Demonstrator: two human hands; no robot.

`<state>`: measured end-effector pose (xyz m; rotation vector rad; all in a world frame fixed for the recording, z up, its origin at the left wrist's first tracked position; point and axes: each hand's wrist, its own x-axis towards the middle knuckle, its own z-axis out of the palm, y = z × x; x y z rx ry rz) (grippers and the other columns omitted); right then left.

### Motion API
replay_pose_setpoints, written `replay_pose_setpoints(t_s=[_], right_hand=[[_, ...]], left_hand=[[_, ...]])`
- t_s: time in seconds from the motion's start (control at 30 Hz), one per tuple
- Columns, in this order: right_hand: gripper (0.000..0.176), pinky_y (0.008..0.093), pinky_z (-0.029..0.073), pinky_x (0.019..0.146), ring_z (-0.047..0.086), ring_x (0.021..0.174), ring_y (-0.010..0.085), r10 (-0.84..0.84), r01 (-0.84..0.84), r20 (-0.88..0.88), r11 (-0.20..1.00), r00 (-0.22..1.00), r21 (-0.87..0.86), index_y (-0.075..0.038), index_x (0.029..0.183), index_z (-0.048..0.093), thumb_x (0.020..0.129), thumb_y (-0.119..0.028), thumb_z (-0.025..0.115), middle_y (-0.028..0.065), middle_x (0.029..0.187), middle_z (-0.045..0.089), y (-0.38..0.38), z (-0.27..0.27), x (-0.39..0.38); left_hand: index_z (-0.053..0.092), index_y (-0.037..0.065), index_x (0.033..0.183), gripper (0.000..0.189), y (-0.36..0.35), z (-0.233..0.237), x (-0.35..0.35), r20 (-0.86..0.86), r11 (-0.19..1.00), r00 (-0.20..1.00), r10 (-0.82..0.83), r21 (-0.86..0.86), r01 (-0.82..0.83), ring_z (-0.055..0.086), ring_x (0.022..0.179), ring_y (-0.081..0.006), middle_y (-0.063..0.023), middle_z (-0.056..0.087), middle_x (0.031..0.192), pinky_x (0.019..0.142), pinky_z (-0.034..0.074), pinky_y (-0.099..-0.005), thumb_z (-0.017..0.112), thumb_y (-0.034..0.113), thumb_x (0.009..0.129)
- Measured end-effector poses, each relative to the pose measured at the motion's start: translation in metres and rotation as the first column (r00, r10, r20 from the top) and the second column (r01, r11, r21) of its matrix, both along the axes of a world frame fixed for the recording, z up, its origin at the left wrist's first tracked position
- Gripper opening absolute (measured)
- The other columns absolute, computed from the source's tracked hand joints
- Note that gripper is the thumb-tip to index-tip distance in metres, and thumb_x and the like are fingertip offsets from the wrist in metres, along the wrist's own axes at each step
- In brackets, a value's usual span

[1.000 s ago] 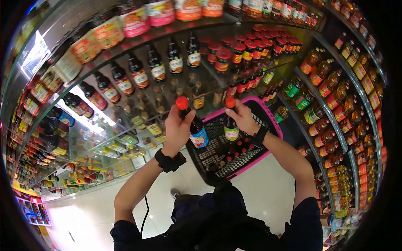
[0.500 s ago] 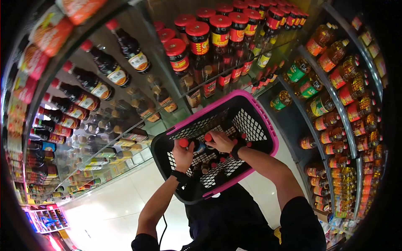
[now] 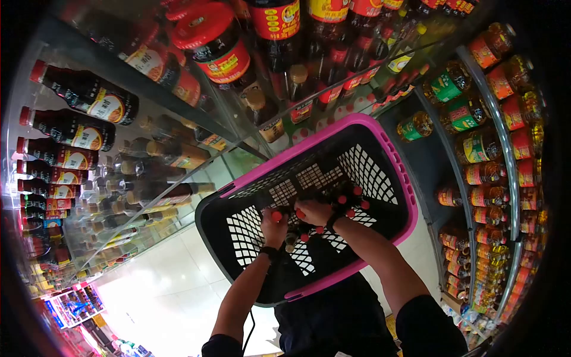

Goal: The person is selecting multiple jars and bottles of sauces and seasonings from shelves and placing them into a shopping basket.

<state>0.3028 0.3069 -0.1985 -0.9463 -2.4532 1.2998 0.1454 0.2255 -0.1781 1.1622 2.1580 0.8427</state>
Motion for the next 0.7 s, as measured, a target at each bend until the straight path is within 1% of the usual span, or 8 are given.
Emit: replay_pose_setpoints(t_s=[0.07,0.17,0.23,0.27,0.33,0.47,0.53,0.7], right_hand=[[0.025,0.0405,0.046,0.072,0.057,0.086,0.0333,-0.001,0.001,0.011,1.000,1.000,0.003,-0.005,0.093,0.050,0.070,-0.007,0.062,0.0137,0.087,0.058,-0.003,-0.017,0.001],[0.037,0.0417,0.048,0.074,0.054,0.096,0.0303,0.070,-0.063,0.175,0.997,0.982,-0.044,-0.003,0.106,0.049,0.072,-0.008,0.063,0.0138,0.101,0.057,-0.002,-0.026,0.002],[0.021,0.0388,0.044,0.080,0.056,0.085,0.0294,0.024,-0.035,0.132,0.997,0.991,0.076,-0.007,0.085,0.053,0.066,-0.007,0.062,0.0100,0.087,0.058,0.000,-0.026,0.005],[0.021,0.0388,0.044,0.080,0.056,0.085,0.0294,0.029,-0.039,0.135,0.997,0.990,0.069,-0.007,0.085,0.053,0.066,-0.007,0.062,0.0100,0.087,0.058,0.000,-0.028,0.006],[0.021,0.0389,0.039,0.089,0.056,0.086,0.0262,0.016,-0.016,0.002,0.949,1.000,0.316,-0.009,0.084,0.054,0.065,-0.008,0.063,0.0072,0.084,0.057,0.003,-0.031,0.009],[0.021,0.0397,0.034,0.095,0.055,0.089,0.0242,0.004,-0.036,0.098,0.945,0.995,0.326,-0.009,0.083,0.054,0.064,-0.010,0.064,0.0058,0.084,0.057,0.000,-0.033,0.013],[0.031,0.0425,0.029,0.101,0.050,0.104,0.0243,0.171,-0.195,0.350,0.980,0.921,0.032,-0.007,0.101,0.054,0.071,-0.011,0.062,0.0089,0.098,0.057,0.003,-0.025,0.015],[0.030,0.0433,0.029,0.101,0.052,0.100,0.0243,0.097,-0.143,0.289,0.979,0.952,0.143,-0.006,0.102,0.053,0.073,-0.011,0.060,0.0094,0.095,0.058,-0.010,-0.042,0.024]], left_hand=[[0.051,0.006,0.088,0.032,-0.001,-0.013,0.003,0.025,1.000,1.000,-0.009,-0.008,0.010,0.057,0.078,-0.0361,-0.0144,0.058,0.082,0.065,0.047,-0.0433,0.071,0.014,0.064],[0.052,0.007,0.089,0.033,-0.003,-0.024,0.009,0.015,0.999,0.999,-0.030,-0.025,0.030,0.056,0.082,-0.0354,-0.0131,0.057,0.087,0.068,0.046,-0.0435,0.071,0.013,0.063],[0.052,0.007,0.089,0.033,-0.003,-0.028,0.013,-0.015,0.998,0.999,-0.040,-0.045,0.039,0.055,0.083,-0.0350,-0.0124,0.056,0.088,0.069,0.045,-0.0435,0.071,0.013,0.063],[0.052,0.008,0.090,0.034,-0.004,-0.033,0.015,0.041,0.999,0.999,-0.018,-0.036,0.019,0.055,0.082,-0.0351,-0.0119,0.056,0.089,0.068,0.045,-0.0436,0.072,0.013,0.062],[0.052,0.008,0.091,0.035,-0.005,-0.042,0.017,0.098,0.999,0.995,0.007,-0.032,-0.004,0.055,0.081,-0.0353,-0.0113,0.055,0.089,0.067,0.045,-0.0436,0.072,0.013,0.062],[0.049,0.008,0.087,0.035,-0.008,-0.057,0.023,0.147,0.993,0.989,-0.023,-0.115,0.040,0.055,0.080,-0.0355,-0.0117,0.054,0.085,0.064,0.044,-0.0441,0.072,0.011,0.061],[0.048,0.008,0.085,0.035,-0.009,-0.060,0.028,0.127,0.989,0.991,-0.041,-0.134,0.058,0.055,0.079,-0.0356,-0.0119,0.054,0.084,0.064,0.044,-0.0442,0.072,0.010,0.061],[0.045,0.007,0.082,0.033,-0.015,-0.067,0.038,0.188,0.996,0.982,0.007,-0.089,0.010,0.054,0.078,-0.0362,-0.0123,0.054,0.079,0.063,0.043,-0.0446,0.071,0.010,0.062]])
